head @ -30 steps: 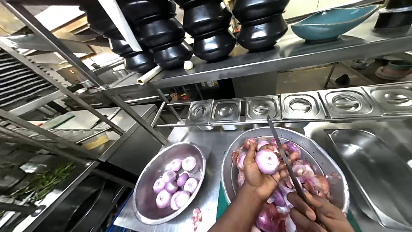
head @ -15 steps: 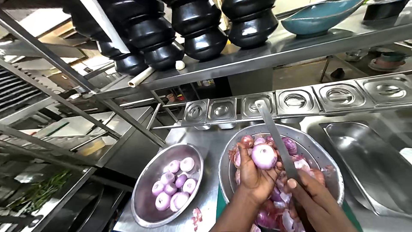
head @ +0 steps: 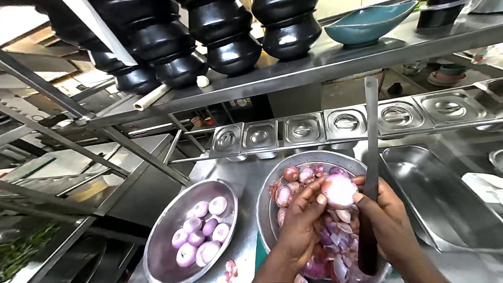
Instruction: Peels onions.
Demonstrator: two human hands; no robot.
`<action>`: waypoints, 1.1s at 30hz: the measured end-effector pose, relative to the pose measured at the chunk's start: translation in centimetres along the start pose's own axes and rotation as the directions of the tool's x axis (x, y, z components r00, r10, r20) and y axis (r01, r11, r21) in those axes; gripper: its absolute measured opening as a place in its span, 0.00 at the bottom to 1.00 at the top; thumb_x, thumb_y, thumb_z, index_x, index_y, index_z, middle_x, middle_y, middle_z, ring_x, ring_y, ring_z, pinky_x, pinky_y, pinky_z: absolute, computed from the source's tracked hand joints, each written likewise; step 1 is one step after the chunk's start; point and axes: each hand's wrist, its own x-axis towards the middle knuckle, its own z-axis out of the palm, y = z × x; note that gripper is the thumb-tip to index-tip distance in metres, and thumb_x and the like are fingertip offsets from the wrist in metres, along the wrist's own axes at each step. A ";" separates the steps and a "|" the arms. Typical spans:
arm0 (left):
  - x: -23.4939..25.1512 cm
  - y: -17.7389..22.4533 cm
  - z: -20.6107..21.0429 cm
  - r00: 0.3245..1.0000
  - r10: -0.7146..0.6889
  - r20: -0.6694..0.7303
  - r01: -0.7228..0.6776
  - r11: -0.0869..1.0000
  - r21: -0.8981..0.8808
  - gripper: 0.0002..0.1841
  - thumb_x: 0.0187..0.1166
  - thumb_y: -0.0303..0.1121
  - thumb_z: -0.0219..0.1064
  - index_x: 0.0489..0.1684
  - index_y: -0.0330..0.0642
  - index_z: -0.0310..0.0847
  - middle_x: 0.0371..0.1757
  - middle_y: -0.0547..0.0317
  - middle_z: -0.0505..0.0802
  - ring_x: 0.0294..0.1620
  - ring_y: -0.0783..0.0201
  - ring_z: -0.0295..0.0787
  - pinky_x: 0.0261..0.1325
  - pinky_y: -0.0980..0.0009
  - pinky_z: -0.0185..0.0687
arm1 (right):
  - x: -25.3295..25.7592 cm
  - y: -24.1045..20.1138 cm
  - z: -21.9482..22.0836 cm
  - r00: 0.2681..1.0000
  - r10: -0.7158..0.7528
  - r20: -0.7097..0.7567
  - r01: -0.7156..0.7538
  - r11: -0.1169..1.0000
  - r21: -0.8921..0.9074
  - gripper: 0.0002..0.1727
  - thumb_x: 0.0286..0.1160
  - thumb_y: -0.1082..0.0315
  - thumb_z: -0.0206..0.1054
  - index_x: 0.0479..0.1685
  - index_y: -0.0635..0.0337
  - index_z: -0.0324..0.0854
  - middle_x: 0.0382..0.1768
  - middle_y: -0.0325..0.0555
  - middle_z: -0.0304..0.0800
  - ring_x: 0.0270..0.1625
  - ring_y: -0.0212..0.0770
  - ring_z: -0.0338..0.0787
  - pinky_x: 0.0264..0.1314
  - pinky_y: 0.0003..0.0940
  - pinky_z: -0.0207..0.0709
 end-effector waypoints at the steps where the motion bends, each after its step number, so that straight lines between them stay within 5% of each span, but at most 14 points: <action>1: 0.0 0.0 0.1 0.998 0.052 -0.041 -0.048 0.995 0.088 0.20 0.85 0.26 0.60 0.75 0.36 0.77 0.55 0.45 0.91 0.45 0.63 0.89 0.50 0.68 0.87 | 0.1 -0.1 0.0 0.998 0.066 0.005 -0.066 0.995 0.074 0.17 0.73 0.62 0.61 0.61 0.53 0.77 0.24 0.45 0.86 0.14 0.39 0.84 0.15 0.33 0.83; 7: 0.5 -0.4 -0.8 0.884 0.460 0.079 -0.439 0.763 0.474 0.15 0.79 0.30 0.71 0.59 0.33 0.88 0.55 0.50 0.92 0.44 0.66 0.91 0.49 0.71 0.90 | 0.1 -0.5 -0.5 0.966 0.223 0.132 -0.248 0.944 0.217 0.23 0.67 0.58 0.76 0.60 0.55 0.79 0.26 0.50 0.88 0.15 0.39 0.86 0.17 0.33 0.85; 11: 0.6 0.9 -1.4 0.869 0.434 0.238 -0.480 0.621 0.619 0.23 0.76 0.47 0.74 0.65 0.44 0.87 0.61 0.57 0.90 0.51 0.66 0.89 0.49 0.71 0.87 | -0.2 -0.2 -0.5 0.985 0.114 0.127 -0.140 0.966 0.218 0.25 0.63 0.62 0.82 0.59 0.58 0.82 0.29 0.51 0.89 0.17 0.38 0.86 0.17 0.31 0.86; 15: 1.0 2.3 -1.6 0.798 0.421 0.431 -0.596 0.442 0.670 0.22 0.69 0.41 0.82 0.61 0.48 0.88 0.62 0.60 0.90 0.54 0.69 0.88 0.49 0.74 0.87 | -0.6 0.1 -0.6 0.986 -0.089 0.140 0.071 0.988 0.134 0.25 0.63 0.61 0.84 0.61 0.56 0.85 0.36 0.50 0.93 0.20 0.38 0.88 0.18 0.29 0.86; 21: 1.3 2.8 -2.0 0.788 0.415 0.454 -0.615 0.557 0.559 0.22 0.57 0.37 0.89 0.47 0.46 0.84 0.49 0.63 0.89 0.41 0.74 0.85 0.40 0.79 0.84 | -0.9 -0.3 -0.7 0.977 -0.100 0.191 0.053 0.971 0.234 0.24 0.68 0.60 0.82 0.62 0.58 0.84 0.39 0.53 0.93 0.20 0.36 0.88 0.18 0.28 0.85; 26: 1.1 2.4 -2.5 0.867 0.349 0.357 -0.475 0.797 0.374 0.10 0.68 0.28 0.81 0.39 0.41 0.86 0.40 0.62 0.91 0.32 0.76 0.87 0.37 0.79 0.87 | -1.0 -1.3 0.0 0.977 0.166 0.134 -0.202 0.919 0.338 0.22 0.65 0.63 0.79 0.59 0.58 0.82 0.30 0.52 0.90 0.16 0.38 0.87 0.16 0.31 0.86; 33: 0.2 1.8 -2.8 0.858 0.416 0.300 -0.512 0.725 0.460 0.13 0.70 0.27 0.79 0.49 0.35 0.86 0.45 0.53 0.92 0.33 0.70 0.90 0.39 0.75 0.90 | -1.0 -1.2 0.3 0.966 0.238 0.096 -0.257 0.900 0.353 0.22 0.66 0.65 0.76 0.60 0.59 0.80 0.28 0.55 0.88 0.15 0.39 0.86 0.15 0.32 0.85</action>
